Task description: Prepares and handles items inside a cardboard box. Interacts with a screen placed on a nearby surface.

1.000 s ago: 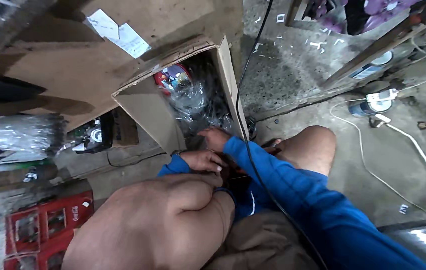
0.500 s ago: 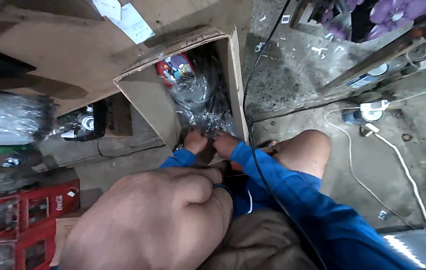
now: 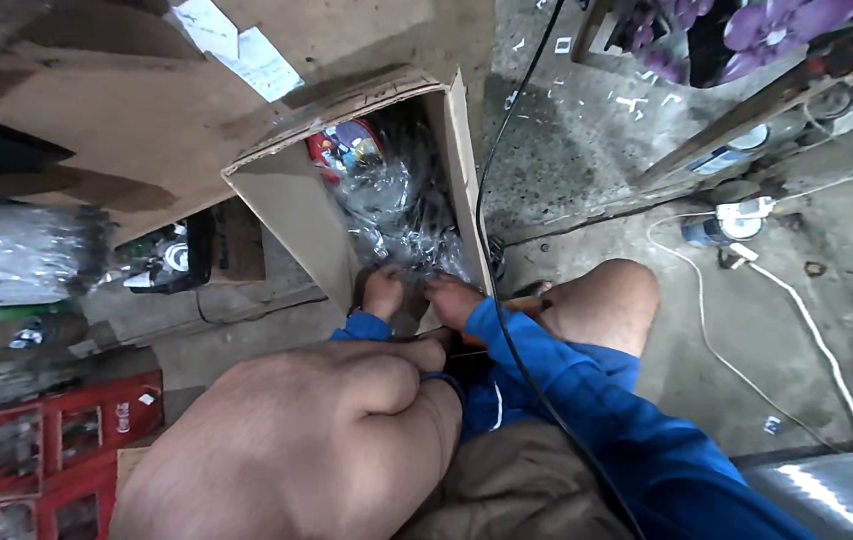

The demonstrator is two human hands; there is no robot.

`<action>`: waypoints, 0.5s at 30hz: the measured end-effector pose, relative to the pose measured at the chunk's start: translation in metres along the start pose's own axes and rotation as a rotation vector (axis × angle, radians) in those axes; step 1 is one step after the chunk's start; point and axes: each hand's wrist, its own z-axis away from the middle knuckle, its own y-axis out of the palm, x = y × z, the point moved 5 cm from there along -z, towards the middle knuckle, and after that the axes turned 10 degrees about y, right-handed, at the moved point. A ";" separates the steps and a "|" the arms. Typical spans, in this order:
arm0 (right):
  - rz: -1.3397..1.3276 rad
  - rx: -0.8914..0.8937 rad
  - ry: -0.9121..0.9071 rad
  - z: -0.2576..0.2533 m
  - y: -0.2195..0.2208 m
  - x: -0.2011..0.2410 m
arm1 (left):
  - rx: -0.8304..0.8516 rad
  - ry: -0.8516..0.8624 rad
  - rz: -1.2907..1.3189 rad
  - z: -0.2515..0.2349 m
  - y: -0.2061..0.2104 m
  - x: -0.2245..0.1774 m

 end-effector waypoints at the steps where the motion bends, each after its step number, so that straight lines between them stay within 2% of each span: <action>1: -0.004 -0.007 -0.004 0.001 -0.001 0.000 | 0.088 0.096 -0.131 -0.001 -0.003 -0.003; 3: -0.007 -0.014 -0.007 0.003 -0.001 0.001 | 0.111 0.182 -0.253 -0.005 -0.007 -0.009; 6: -0.012 -0.012 -0.009 0.002 0.000 0.001 | 0.049 0.236 -0.367 -0.007 -0.008 -0.013; 11: -0.020 -0.034 -0.010 0.001 0.003 -0.002 | -0.121 0.152 -0.269 -0.011 -0.016 -0.011; 15: 0.000 0.009 0.045 0.004 -0.001 0.002 | -0.187 0.214 -0.234 -0.008 -0.021 -0.018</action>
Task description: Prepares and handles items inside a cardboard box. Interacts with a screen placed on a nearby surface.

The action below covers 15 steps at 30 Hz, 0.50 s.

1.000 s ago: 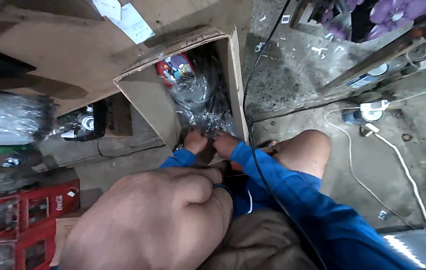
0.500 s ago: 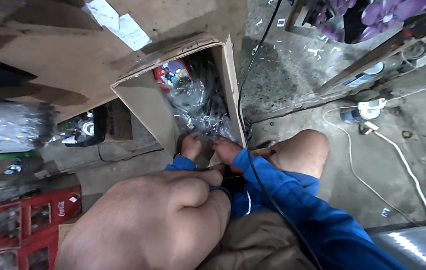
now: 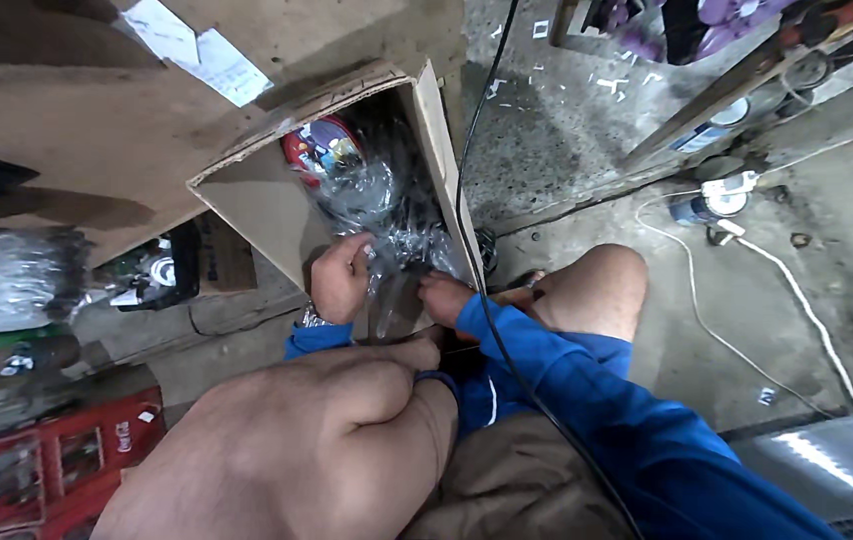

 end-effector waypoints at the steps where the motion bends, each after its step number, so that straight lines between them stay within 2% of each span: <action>1: 0.017 0.024 0.015 0.002 -0.002 0.002 | -0.005 -0.003 0.020 -0.001 0.000 0.000; 5: 0.061 0.134 0.020 0.017 -0.015 0.020 | 0.032 0.015 0.174 -0.001 0.004 -0.001; 8: 0.057 0.141 -0.033 0.020 -0.009 0.034 | 0.113 0.079 0.283 0.003 0.018 0.007; 10: 0.055 0.006 -0.098 0.009 -0.012 0.046 | 0.049 0.063 0.231 0.000 0.014 0.006; 13: 0.097 -0.123 -0.079 -0.019 -0.009 0.058 | 0.003 0.091 0.110 0.002 0.003 0.000; 15: 0.153 -0.145 -0.033 -0.031 -0.008 0.061 | 0.231 0.165 -0.009 0.017 0.008 -0.002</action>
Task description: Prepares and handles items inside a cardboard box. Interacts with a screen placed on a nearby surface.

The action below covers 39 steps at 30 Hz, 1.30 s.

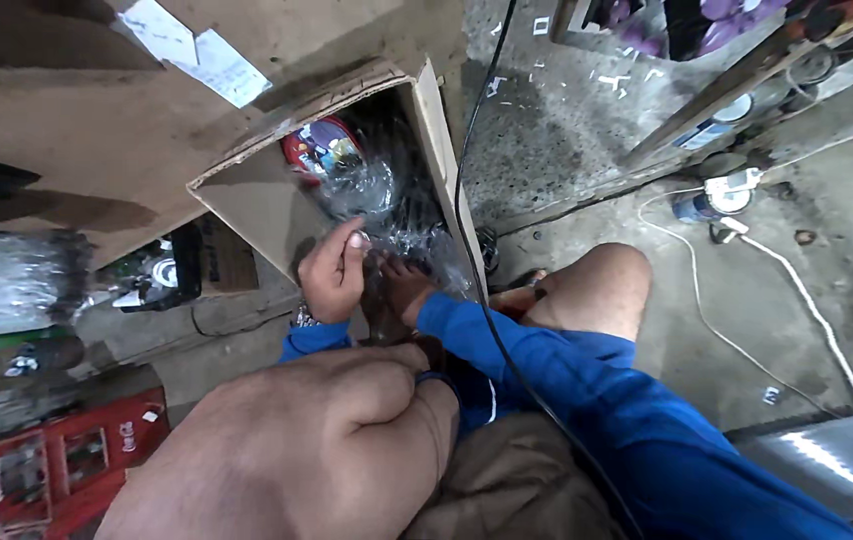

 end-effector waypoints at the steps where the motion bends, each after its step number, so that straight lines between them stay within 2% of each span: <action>1: 0.006 -0.005 0.009 -0.002 -0.001 0.000 | 0.079 0.020 -0.039 0.004 0.003 -0.002; 2: -0.010 -0.007 0.013 0.000 -0.006 0.000 | 0.085 0.005 -0.035 0.004 0.004 0.000; 3: -0.059 -0.009 0.019 0.004 -0.012 -0.002 | -0.008 -0.028 0.011 0.002 0.002 0.004; 5: -0.239 -0.094 0.021 0.013 -0.024 -0.011 | -0.376 -0.098 0.126 -0.007 -0.007 0.010; 6: -0.337 -0.163 0.022 0.016 -0.028 -0.017 | -0.472 -0.128 0.167 -0.010 -0.011 0.010; 9: -0.381 -0.181 0.004 0.018 -0.038 -0.028 | -0.519 -0.169 0.221 -0.008 -0.013 0.008; 11: -0.230 -0.131 -0.037 0.011 -0.030 -0.028 | -0.504 -0.155 0.213 -0.007 -0.014 0.007; 14: -0.036 0.038 -0.049 -0.004 -0.014 -0.019 | -0.555 -0.139 0.253 -0.014 -0.013 0.007; 16: -0.014 0.111 -0.001 -0.015 -0.003 -0.017 | -0.503 -0.131 0.219 -0.014 -0.012 0.005; 17: -0.027 0.149 0.026 -0.017 -0.003 -0.016 | -0.397 -0.108 0.158 -0.009 -0.008 0.004; 18: -0.037 0.165 0.042 -0.017 -0.004 -0.015 | -0.208 -0.053 0.037 0.001 0.000 0.004; 19: -0.053 0.140 0.043 -0.017 -0.004 -0.015 | -0.021 0.043 -0.108 0.015 0.011 0.004; 20: -0.075 0.069 0.031 -0.015 -0.004 -0.015 | 0.075 0.159 -0.239 0.027 0.017 0.003; 21: -0.105 -0.016 0.006 -0.010 -0.008 -0.016 | 0.094 0.234 -0.305 0.034 0.020 0.002; 23: -0.269 -0.176 -0.051 0.002 -0.027 -0.019 | 0.084 0.260 -0.342 0.035 0.019 0.001; 26: -0.798 -0.297 -0.102 0.025 -0.068 -0.024 | 0.071 0.246 -0.329 0.032 0.015 -0.002; 28: -1.207 -0.280 -0.143 0.039 -0.090 -0.029 | 0.088 0.243 -0.306 0.031 0.013 -0.003; 30: -1.490 -0.217 -0.158 0.051 -0.101 -0.034 | 0.003 0.065 -0.071 0.017 0.003 -0.003; 32: -1.634 -0.166 -0.120 0.058 -0.108 -0.037 | -0.261 -0.121 0.479 -0.005 -0.012 -0.001; 34: -1.714 -0.177 -0.088 0.055 -0.108 -0.041 | -0.417 -0.172 0.831 -0.013 -0.014 0.001; 37: -1.741 -0.200 -0.062 0.048 -0.097 -0.049 | -0.359 -0.276 0.885 -0.017 -0.009 0.010; 39: -1.785 -0.183 -0.038 0.044 -0.091 -0.050 | -0.433 -0.324 0.997 -0.031 0.025 0.053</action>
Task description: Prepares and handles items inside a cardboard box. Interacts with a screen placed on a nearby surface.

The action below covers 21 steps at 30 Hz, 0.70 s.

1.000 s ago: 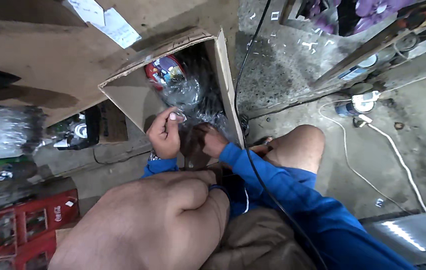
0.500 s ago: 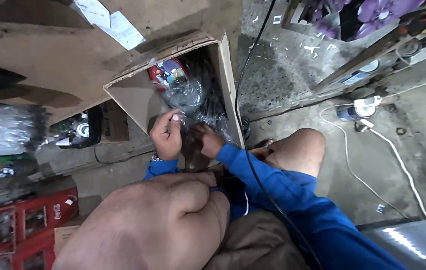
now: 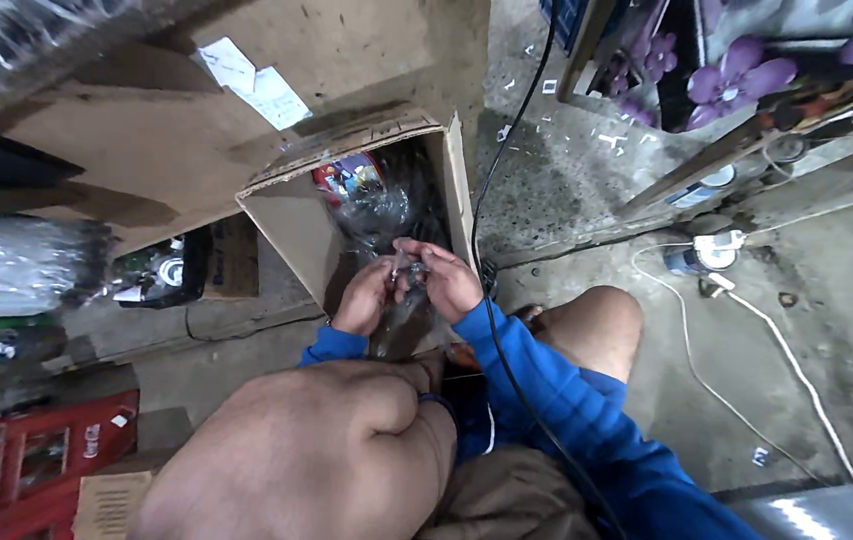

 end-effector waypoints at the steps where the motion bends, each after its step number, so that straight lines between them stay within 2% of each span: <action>1: -0.020 -0.003 0.004 -0.002 0.000 -0.001 | -0.051 0.157 0.115 -0.021 -0.007 0.048; 2: -0.047 -0.009 0.000 -0.004 -0.001 -0.002 | -0.105 0.034 0.142 -0.035 -0.010 0.071; 3: -0.083 -0.021 0.000 -0.005 -0.001 -0.002 | -0.141 -0.107 0.103 -0.041 -0.011 0.077; 4: -0.127 -0.041 -0.001 -0.006 0.000 -0.002 | -0.145 -0.163 0.056 -0.042 -0.011 0.075; 5: -0.174 -0.059 -0.007 -0.007 0.001 -0.001 | -0.126 -0.097 0.026 -0.040 -0.012 0.074; 6: -0.217 -0.067 -0.019 -0.009 0.001 0.000 | -0.093 0.043 0.002 -0.034 -0.012 0.068; 7: -0.242 -0.074 -0.030 -0.010 0.001 0.000 | -0.058 0.151 -0.038 -0.023 -0.010 0.050; 8: -0.243 -0.072 -0.040 -0.010 0.001 0.001 | -0.010 0.018 -0.136 -0.009 -0.005 0.016; 9: -0.213 -0.077 -0.050 -0.008 0.002 0.002 | 0.007 -0.052 -0.209 -0.002 -0.002 -0.002; 10: -0.157 -0.086 -0.063 -0.006 0.004 0.003 | -0.015 -0.029 -0.247 -0.003 -0.002 0.001; 11: -0.068 -0.102 -0.085 -0.002 0.005 0.007 | -0.072 0.036 -0.259 -0.012 -0.006 0.020; 12: 0.061 -0.124 -0.121 0.002 0.006 0.012 | -0.110 -0.017 -0.257 -0.020 -0.010 0.030; 14: 0.373 -0.209 -0.236 0.010 0.007 0.025 | -0.194 -0.143 -0.256 -0.026 -0.017 0.033; 17: 0.848 -0.242 -0.434 0.014 0.003 0.029 | -0.321 -0.186 -0.244 -0.023 -0.024 0.027; 18: 1.048 -0.200 -0.404 0.015 0.001 0.023 | -0.335 -0.201 -0.231 -0.022 -0.024 0.023; 19: 1.260 -0.124 -0.293 0.016 -0.001 0.013 | -0.336 -0.218 -0.215 -0.022 -0.025 0.023; 21: 1.574 0.107 0.114 0.020 -0.003 -0.013 | -0.334 -0.185 -0.190 -0.028 -0.033 0.049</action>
